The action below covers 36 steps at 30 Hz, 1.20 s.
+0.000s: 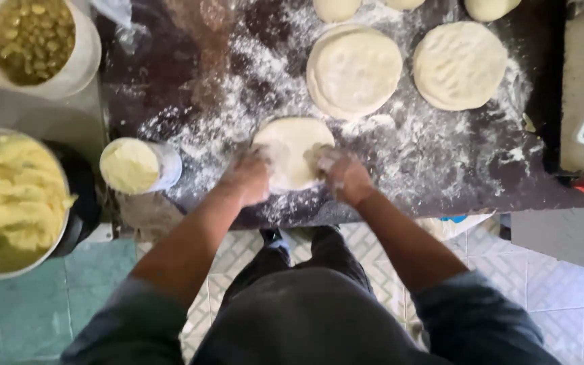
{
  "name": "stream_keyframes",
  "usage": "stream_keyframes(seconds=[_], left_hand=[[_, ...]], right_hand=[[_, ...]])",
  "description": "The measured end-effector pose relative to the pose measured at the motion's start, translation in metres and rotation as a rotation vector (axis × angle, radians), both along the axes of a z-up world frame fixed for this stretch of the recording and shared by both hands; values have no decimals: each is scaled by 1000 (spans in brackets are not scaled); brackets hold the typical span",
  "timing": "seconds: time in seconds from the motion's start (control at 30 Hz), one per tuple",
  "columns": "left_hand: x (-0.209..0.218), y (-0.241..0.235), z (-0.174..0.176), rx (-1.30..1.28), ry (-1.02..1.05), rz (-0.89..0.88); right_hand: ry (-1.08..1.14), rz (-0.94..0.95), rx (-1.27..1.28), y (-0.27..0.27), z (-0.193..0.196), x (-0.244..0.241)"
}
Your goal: Flattening individual dough balls into circular flatbreads on a floured workbench.
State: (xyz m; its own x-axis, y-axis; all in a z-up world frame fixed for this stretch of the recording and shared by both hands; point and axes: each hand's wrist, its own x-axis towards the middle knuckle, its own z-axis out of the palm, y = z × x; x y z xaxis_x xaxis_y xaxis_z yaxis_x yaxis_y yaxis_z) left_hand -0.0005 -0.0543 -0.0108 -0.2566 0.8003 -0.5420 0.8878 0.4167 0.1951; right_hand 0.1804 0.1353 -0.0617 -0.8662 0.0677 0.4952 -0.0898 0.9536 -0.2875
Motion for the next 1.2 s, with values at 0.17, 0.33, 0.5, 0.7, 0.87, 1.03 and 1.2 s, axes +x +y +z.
stream_keyframes(seconds=[0.17, 0.33, 0.5, 0.7, 0.87, 1.03, 1.2], left_hand=[[18, 25, -22, 253, 94, -40], [-3, 84, 1, -160, 174, -317], [-16, 80, 3, -211, -2, -49], [4, 62, 108, -219, 114, -101], [-13, 28, -23, -366, 147, -233], [5, 25, -9, -296, 67, -269], [43, 1, 15, -255, 120, -471]], right_hand=[[-842, -97, 206, -13, 40, -22], [-788, -91, 268, 2, 19, -39], [-862, -79, 148, 3, -7, -33], [-497, -69, 334, 7, -10, -8], [-1082, -26, 386, -11, 70, -24], [-807, -15, 253, -8, -3, 22], [-340, 2, 283, -30, -49, 47]])
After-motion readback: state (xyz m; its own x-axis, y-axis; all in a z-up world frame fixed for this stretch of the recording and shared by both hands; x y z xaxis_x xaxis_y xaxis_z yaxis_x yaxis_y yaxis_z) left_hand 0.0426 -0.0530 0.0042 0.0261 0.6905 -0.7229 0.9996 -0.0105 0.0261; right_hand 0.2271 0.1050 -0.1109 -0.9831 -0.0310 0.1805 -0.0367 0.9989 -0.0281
